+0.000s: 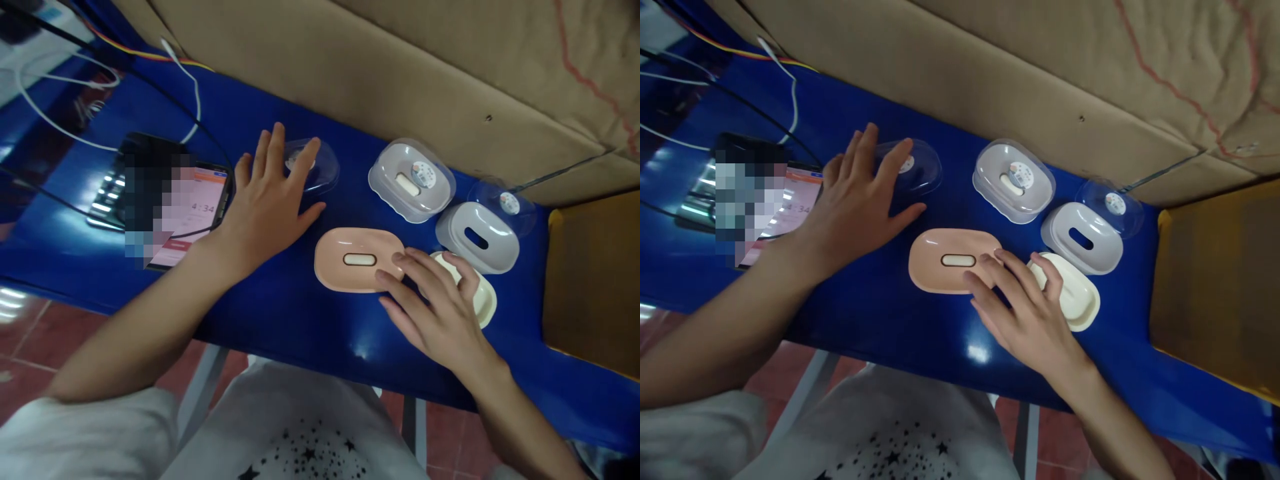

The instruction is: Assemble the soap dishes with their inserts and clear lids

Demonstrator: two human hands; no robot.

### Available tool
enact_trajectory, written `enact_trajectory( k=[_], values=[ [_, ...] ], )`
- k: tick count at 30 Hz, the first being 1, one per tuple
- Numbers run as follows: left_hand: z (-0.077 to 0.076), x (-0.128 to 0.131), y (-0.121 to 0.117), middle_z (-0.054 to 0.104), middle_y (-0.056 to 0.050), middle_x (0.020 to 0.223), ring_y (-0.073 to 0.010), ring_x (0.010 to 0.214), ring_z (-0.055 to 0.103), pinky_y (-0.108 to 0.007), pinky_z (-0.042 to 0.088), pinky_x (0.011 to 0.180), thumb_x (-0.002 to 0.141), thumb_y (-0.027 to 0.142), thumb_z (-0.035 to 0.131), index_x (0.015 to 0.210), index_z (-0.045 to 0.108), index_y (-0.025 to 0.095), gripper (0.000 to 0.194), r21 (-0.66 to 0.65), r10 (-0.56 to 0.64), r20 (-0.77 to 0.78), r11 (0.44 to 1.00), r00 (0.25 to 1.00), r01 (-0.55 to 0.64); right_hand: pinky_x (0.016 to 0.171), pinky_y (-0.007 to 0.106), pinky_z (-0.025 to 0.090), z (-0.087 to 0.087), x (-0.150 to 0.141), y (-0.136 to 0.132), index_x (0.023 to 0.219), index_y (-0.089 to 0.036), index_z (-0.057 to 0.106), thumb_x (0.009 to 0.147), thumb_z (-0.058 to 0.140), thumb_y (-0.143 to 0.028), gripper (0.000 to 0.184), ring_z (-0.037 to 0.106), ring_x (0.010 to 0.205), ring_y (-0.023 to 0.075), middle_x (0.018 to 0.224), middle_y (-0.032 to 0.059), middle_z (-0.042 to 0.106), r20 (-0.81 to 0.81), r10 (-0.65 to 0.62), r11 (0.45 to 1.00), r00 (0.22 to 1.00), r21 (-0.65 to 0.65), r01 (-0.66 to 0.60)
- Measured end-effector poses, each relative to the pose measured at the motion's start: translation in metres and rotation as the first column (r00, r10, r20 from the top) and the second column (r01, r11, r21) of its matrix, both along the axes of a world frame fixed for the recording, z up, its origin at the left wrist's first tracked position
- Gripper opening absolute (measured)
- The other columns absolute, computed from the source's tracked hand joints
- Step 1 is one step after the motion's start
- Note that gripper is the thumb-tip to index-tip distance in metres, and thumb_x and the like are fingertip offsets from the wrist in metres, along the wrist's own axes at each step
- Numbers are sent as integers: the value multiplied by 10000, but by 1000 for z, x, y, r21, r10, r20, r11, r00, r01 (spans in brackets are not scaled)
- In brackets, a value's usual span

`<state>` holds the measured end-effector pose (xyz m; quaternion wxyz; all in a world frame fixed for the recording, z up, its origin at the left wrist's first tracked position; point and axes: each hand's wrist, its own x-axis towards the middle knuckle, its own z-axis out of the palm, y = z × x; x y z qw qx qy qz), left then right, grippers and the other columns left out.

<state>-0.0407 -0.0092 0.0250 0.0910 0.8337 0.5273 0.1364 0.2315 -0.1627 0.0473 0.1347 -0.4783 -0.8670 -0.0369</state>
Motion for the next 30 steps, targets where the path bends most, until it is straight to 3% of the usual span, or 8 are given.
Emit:
enact_trajectory(
  k=[3, 7, 13, 19, 22, 25, 30],
  values=[
    [-5, -3, 2, 421, -110, 1729, -468, 1663, 248, -772, 286, 1268, 1004, 541, 637, 1716, 294, 350, 814, -26, 16, -15, 1000, 1000, -16, 1244, 557, 315, -3, 5, 4, 1463, -283, 610, 1023, 686, -213, 452, 654, 1397, 321, 1473, 97, 724, -10, -17, 1000, 1000, 9, 18],
    [0, -3, 4, 484, -135, 1646, -475, 1572, 397, -748, 323, 1258, 1027, 523, 603, 1617, 468, 332, 634, -19, -6, -40, 1000, 999, 5, 1246, 575, 310, -7, 7, 7, 1505, -292, 579, 1038, 661, -219, 480, 644, 1403, 329, 1508, 106, 697, 2, -20, 999, 1000, -28, 20],
    [3, -2, 5, 481, -156, 1626, -483, 1415, 538, -712, 487, 1107, 976, 464, 719, 1586, 507, 284, 670, -59, -50, -37, 997, 998, 48, 1233, 564, 326, -7, 6, 9, 1500, -248, 570, 1060, 632, -229, 445, 660, 1370, 323, 1510, 143, 683, 6, -17, 1000, 1000, -12, 17],
    [16, 12, -6, 600, -129, 1538, -445, 1373, 568, -671, 466, 1132, 975, 508, 715, 1529, 559, 253, 629, -15, -52, 37, 999, 998, 53, 1218, 553, 363, -12, 2, 10, 1653, -277, 412, 1064, 624, -254, 626, 674, 1350, 324, 1533, 147, 670, -53, -21, 998, 998, -53, 18],
    [26, 24, -25, 604, -125, 1541, -414, 1396, 572, -610, 467, 1143, 986, 539, 701, 1502, 579, 271, 594, 43, -137, 127, 990, 982, 133, 1202, 560, 396, -14, 3, 10, 1722, -277, 281, 1060, 646, -310, 757, 616, 1434, 352, 1602, 174, 609, -99, -39, 999, 994, -34, 36],
    [26, 34, -44, 609, -126, 1537, -410, 1395, 572, -593, 469, 1122, 988, 601, 695, 1437, 634, 293, 548, 109, -259, 153, 964, 954, 244, 1179, 588, 430, -15, 6, 11, 1746, -297, 215, 1054, 667, -377, 831, 574, 1476, 390, 1631, 190, 569, -110, -81, 997, 991, -26, 78],
    [16, 38, -59, 640, -178, 1484, -408, 1334, 601, -574, 508, 1040, 1018, 565, 675, 1401, 655, 243, 501, 178, -385, 109, 915, 917, 363, 1153, 589, 471, -15, 13, 14, 1731, -274, 268, 1047, 694, -385, 813, 590, 1447, 394, 1623, 215, 554, -105, -71, 997, 992, -24, 68]
  ],
)
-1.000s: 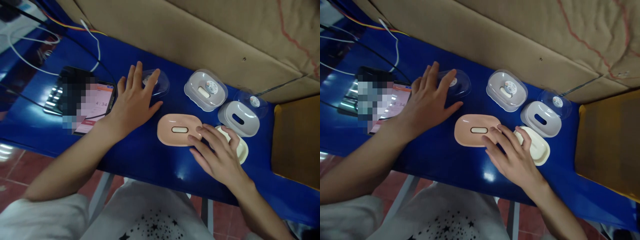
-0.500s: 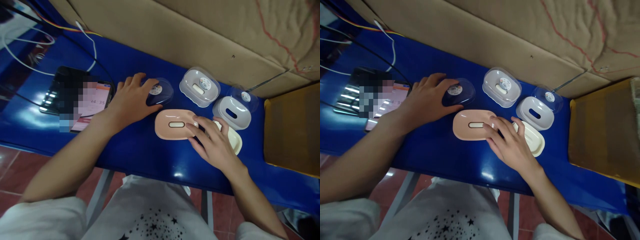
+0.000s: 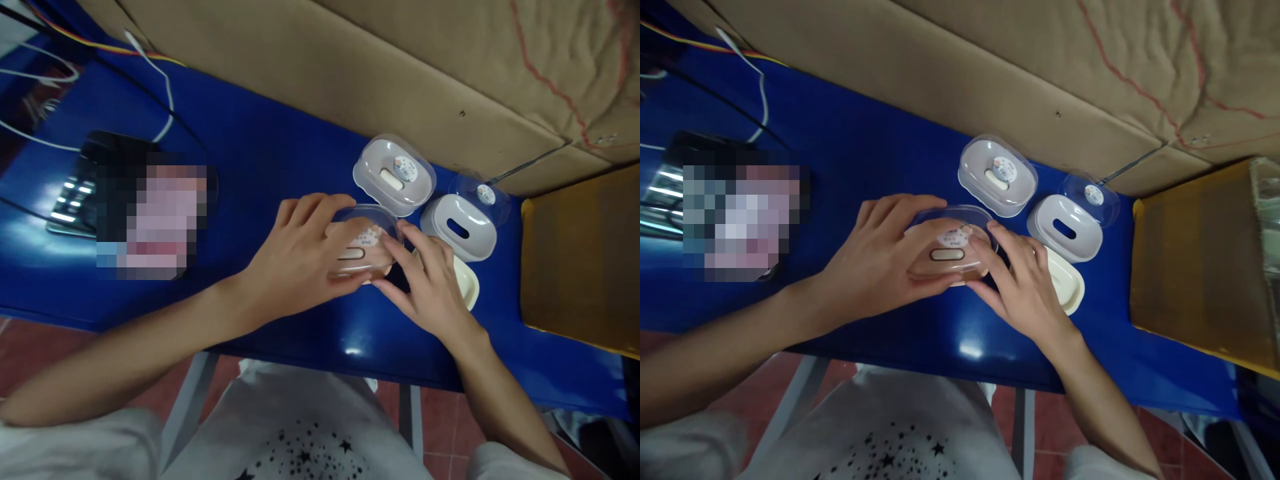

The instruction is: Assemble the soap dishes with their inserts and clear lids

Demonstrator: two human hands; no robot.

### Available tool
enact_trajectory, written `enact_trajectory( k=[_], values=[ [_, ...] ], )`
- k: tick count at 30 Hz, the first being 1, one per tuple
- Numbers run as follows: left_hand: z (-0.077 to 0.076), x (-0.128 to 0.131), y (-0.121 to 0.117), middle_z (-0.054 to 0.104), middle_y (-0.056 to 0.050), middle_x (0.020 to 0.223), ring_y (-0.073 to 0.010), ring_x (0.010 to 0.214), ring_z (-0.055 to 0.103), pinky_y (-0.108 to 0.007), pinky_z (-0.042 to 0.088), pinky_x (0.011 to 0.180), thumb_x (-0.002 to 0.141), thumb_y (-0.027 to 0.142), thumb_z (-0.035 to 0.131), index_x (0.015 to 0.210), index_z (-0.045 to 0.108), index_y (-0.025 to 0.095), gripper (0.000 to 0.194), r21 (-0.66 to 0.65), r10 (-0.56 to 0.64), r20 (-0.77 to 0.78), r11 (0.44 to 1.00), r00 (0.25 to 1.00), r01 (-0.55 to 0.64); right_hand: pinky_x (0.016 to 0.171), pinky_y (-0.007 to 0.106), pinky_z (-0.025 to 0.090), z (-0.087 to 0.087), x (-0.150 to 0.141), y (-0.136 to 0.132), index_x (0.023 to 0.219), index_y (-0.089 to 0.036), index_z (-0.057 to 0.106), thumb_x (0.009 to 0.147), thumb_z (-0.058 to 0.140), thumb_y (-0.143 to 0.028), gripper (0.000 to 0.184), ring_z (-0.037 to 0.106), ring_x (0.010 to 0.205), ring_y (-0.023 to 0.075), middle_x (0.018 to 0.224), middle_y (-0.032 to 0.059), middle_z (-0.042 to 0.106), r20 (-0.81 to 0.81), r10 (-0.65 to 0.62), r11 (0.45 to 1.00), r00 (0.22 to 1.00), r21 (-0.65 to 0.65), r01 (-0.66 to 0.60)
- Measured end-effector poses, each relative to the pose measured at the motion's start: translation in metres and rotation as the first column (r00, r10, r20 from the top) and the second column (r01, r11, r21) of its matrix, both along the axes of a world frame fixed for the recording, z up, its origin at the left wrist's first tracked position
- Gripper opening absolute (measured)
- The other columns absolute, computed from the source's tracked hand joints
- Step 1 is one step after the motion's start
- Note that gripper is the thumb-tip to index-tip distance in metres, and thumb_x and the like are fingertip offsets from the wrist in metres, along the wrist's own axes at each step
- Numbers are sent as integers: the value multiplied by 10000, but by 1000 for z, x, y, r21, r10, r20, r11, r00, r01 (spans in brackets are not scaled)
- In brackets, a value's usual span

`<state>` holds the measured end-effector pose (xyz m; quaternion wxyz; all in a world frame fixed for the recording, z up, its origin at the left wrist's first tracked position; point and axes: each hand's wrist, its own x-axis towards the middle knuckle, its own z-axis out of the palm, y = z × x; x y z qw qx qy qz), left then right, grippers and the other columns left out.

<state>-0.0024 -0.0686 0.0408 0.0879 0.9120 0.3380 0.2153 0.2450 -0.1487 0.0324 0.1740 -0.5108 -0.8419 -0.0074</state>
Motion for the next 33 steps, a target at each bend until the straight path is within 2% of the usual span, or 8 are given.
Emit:
enact_trajectory(
  k=[5, 9, 15, 19, 26, 33],
  values=[
    [-5, 0, -3, 658, -193, 1453, -410, 1293, 615, -563, 528, 991, 1041, 559, 641, 1434, 636, 234, 510, 19, -60, -32, 998, 998, 61, 1111, 588, 507, 0, 5, 3, 1703, -278, 330, 1061, 674, -384, 736, 611, 1411, 393, 1564, 197, 607, -16, 43, 997, 999, -63, -44],
    [-6, -1, -3, 627, -215, 1507, -426, 1315, 605, -564, 540, 994, 1063, 581, 600, 1499, 594, 206, 575, 49, -91, -80, 994, 993, 95, 1119, 591, 509, 0, 6, 3, 1697, -255, 355, 1056, 682, -381, 730, 595, 1423, 394, 1557, 198, 606, -27, 52, 995, 998, -83, -54],
    [-8, -4, 0, 524, -261, 1629, -444, 1433, 559, -589, 506, 1108, 1038, 510, 686, 1581, 522, 166, 664, 59, -153, -139, 985, 978, 163, 1139, 590, 511, 0, 6, 3, 1714, -279, 331, 1062, 683, -382, 748, 566, 1456, 380, 1582, 177, 584, -28, 52, 995, 998, -79, -54],
    [-7, -5, -1, 494, -279, 1653, -470, 1443, 558, -599, 525, 1099, 1030, 514, 706, 1593, 505, 137, 707, 49, -165, -162, 983, 973, 175, 1141, 596, 512, -1, 7, 3, 1719, -263, 329, 1058, 689, -426, 770, 556, 1459, 386, 1587, 192, 575, -24, 65, 995, 998, -74, -67],
    [-4, -4, -2, 477, -281, 1666, -472, 1458, 552, -598, 538, 1103, 1061, 522, 664, 1619, 481, 137, 703, 29, -174, -199, 983, 964, 184, 1146, 578, 519, -2, 8, 5, 1643, -197, 450, 1031, 735, -404, 707, 569, 1430, 382, 1550, 209, 593, -28, 88, 996, 996, -31, -89],
    [-4, -4, -3, 461, -280, 1681, -483, 1461, 548, -600, 543, 1107, 1060, 533, 669, 1647, 454, 130, 744, 23, -179, -212, 982, 961, 188, 1130, 590, 541, -1, 8, 5, 1647, -232, 450, 1009, 765, -398, 730, 595, 1389, 380, 1517, 185, 617, -50, 94, 995, 994, -17, -95]
  ],
)
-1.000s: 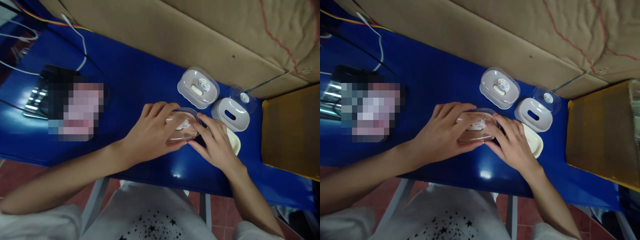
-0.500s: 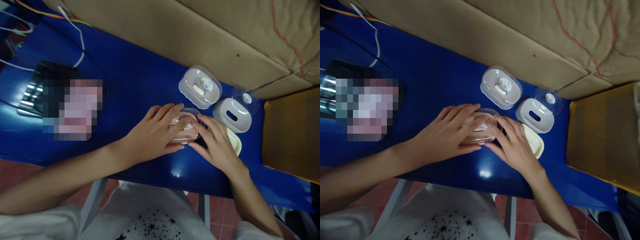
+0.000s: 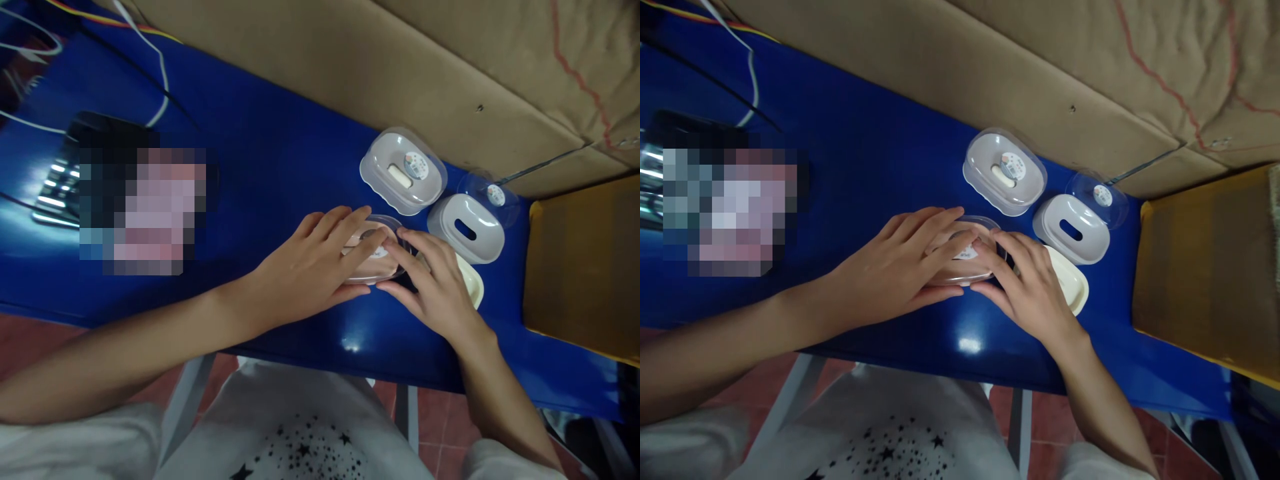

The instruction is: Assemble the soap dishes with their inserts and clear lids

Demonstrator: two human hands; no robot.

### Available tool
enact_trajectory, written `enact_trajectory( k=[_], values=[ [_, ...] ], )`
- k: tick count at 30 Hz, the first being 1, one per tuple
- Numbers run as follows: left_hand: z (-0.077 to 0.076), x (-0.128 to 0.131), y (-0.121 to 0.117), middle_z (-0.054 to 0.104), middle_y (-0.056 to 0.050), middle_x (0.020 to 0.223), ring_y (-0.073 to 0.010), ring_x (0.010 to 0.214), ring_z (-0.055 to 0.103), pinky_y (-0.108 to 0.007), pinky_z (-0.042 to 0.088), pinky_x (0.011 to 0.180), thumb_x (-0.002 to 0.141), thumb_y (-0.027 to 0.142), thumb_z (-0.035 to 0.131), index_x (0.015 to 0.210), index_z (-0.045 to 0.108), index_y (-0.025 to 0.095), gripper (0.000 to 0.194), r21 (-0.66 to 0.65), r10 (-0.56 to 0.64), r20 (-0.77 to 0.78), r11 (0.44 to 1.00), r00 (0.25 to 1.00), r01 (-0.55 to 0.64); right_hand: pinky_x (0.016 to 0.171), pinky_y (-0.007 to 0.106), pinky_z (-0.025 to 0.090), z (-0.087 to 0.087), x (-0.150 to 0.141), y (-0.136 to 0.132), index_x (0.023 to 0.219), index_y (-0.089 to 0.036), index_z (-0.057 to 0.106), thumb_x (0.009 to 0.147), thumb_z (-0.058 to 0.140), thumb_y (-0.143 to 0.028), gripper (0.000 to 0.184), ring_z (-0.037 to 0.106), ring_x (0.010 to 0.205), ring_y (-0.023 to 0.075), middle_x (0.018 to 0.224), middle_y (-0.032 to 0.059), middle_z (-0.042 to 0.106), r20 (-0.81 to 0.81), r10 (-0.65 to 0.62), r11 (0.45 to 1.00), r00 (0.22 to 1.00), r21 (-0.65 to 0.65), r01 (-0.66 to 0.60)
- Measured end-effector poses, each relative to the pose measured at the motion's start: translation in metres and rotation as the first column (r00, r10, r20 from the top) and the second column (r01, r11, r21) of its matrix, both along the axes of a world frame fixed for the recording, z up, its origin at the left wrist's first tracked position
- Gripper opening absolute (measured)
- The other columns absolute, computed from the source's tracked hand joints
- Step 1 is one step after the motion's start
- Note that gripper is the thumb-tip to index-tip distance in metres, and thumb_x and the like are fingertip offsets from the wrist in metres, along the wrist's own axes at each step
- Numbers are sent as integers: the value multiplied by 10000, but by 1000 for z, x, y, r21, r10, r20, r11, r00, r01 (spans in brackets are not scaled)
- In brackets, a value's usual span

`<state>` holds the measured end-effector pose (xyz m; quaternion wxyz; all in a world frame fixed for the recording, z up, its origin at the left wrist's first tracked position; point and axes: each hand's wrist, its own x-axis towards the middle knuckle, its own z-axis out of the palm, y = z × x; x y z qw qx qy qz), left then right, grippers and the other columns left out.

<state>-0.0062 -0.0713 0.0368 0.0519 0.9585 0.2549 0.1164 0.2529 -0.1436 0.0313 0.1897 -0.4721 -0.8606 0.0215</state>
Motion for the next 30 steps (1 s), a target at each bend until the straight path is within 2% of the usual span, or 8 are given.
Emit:
enact_trajectory(
  k=[11, 18, 24, 30],
  values=[
    [3, 0, -2, 458, -275, 1686, -476, 1460, 547, -603, 540, 1101, 1076, 500, 644, 1671, 437, 132, 730, -5, -4, -22, 1000, 1000, 3, 1139, 594, 546, -3, 2, 0, 1642, -232, 454, 993, 784, -401, 748, 597, 1385, 379, 1507, 179, 624, -7, 9, 1000, 1000, 5, -9],
    [6, -1, -4, 440, -243, 1714, -442, 1483, 539, -569, 552, 1092, 1021, 452, 738, 1689, 420, 192, 784, 1, 46, -65, 999, 997, -46, 1128, 603, 550, -2, 0, 1, 1632, -214, 466, 1003, 771, -394, 722, 603, 1376, 388, 1495, 195, 631, 8, 10, 1000, 1000, 14, -10],
    [8, -2, -1, 412, -231, 1735, -438, 1522, 504, -576, 528, 1133, 1045, 481, 706, 1711, 395, 217, 780, -39, 46, -77, 998, 996, -49, 1134, 600, 540, 0, -1, 0, 1673, -218, 414, 1014, 756, -359, 756, 596, 1394, 385, 1533, 198, 618, 43, 11, 1000, 999, 26, -13],
    [10, -4, -1, 421, -211, 1735, -428, 1501, 522, -560, 538, 1118, 1035, 463, 724, 1697, 417, 230, 766, -32, 50, -103, 998, 993, -53, 1100, 555, 554, 0, -4, 0, 1670, -214, 413, 1038, 722, -335, 713, 624, 1356, 362, 1466, 182, 670, 66, 31, 999, 997, 40, -33]
  ],
)
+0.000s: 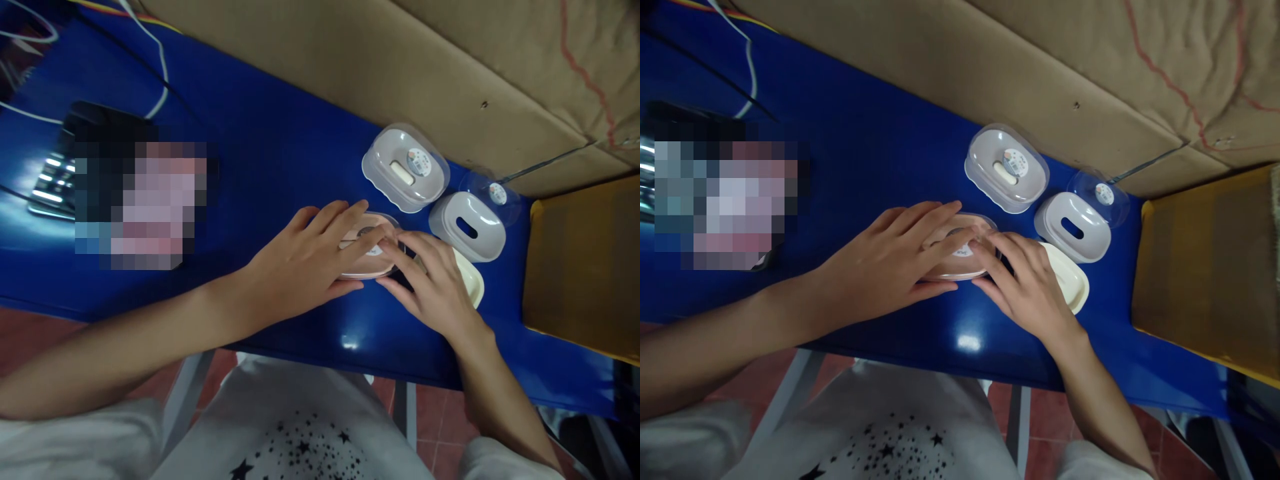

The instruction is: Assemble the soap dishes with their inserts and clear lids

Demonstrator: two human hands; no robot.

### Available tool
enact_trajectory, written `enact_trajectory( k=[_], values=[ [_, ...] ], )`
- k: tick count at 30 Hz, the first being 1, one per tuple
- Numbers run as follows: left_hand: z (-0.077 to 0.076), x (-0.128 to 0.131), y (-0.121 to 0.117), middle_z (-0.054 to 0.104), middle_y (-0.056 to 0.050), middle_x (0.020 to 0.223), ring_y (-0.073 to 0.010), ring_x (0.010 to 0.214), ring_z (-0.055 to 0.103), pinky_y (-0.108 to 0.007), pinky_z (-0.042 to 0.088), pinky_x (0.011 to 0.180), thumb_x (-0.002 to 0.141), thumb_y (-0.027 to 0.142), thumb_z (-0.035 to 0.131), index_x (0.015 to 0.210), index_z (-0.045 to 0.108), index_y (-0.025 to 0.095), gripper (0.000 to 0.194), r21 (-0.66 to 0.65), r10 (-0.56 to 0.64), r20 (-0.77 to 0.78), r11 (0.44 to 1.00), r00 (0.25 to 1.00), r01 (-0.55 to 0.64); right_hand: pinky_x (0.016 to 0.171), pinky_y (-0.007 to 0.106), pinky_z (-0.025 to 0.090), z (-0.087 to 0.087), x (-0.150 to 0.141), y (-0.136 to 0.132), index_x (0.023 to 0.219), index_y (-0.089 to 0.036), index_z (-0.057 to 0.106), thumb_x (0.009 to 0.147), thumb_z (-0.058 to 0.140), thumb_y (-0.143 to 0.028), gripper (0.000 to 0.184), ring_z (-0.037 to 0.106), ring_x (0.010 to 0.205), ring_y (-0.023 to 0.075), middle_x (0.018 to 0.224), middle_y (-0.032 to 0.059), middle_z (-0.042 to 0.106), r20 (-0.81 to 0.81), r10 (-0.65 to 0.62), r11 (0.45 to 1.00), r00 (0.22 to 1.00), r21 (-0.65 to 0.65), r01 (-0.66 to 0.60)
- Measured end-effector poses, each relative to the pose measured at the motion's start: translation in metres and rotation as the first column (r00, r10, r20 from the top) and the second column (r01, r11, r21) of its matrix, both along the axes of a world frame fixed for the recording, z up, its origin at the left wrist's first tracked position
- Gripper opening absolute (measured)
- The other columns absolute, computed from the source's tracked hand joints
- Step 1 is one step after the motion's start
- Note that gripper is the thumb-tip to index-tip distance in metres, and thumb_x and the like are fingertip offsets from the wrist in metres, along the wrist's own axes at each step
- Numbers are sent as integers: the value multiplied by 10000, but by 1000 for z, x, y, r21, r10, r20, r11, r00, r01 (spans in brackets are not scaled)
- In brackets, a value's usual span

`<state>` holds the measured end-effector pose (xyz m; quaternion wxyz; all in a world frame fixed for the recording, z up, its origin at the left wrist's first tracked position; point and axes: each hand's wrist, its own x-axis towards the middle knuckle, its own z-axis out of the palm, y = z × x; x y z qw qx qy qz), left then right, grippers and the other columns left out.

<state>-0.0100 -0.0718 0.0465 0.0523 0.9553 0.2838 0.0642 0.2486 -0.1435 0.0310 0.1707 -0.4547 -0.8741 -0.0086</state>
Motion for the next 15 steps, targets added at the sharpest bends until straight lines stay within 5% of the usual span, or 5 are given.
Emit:
enact_trajectory(
  k=[15],
  values=[
    [-2, -4, 3, 388, -236, 1742, -443, 1559, 455, -586, 498, 1195, 989, 354, 788, 1712, 376, 217, 843, -87, -27, 24, 996, 999, 29, 1105, 534, 540, -2, -3, 0, 1596, -204, 495, 1039, 713, -279, 603, 626, 1345, 349, 1454, 170, 678, -12, 10, 1000, 1000, -26, -10]
  ],
)
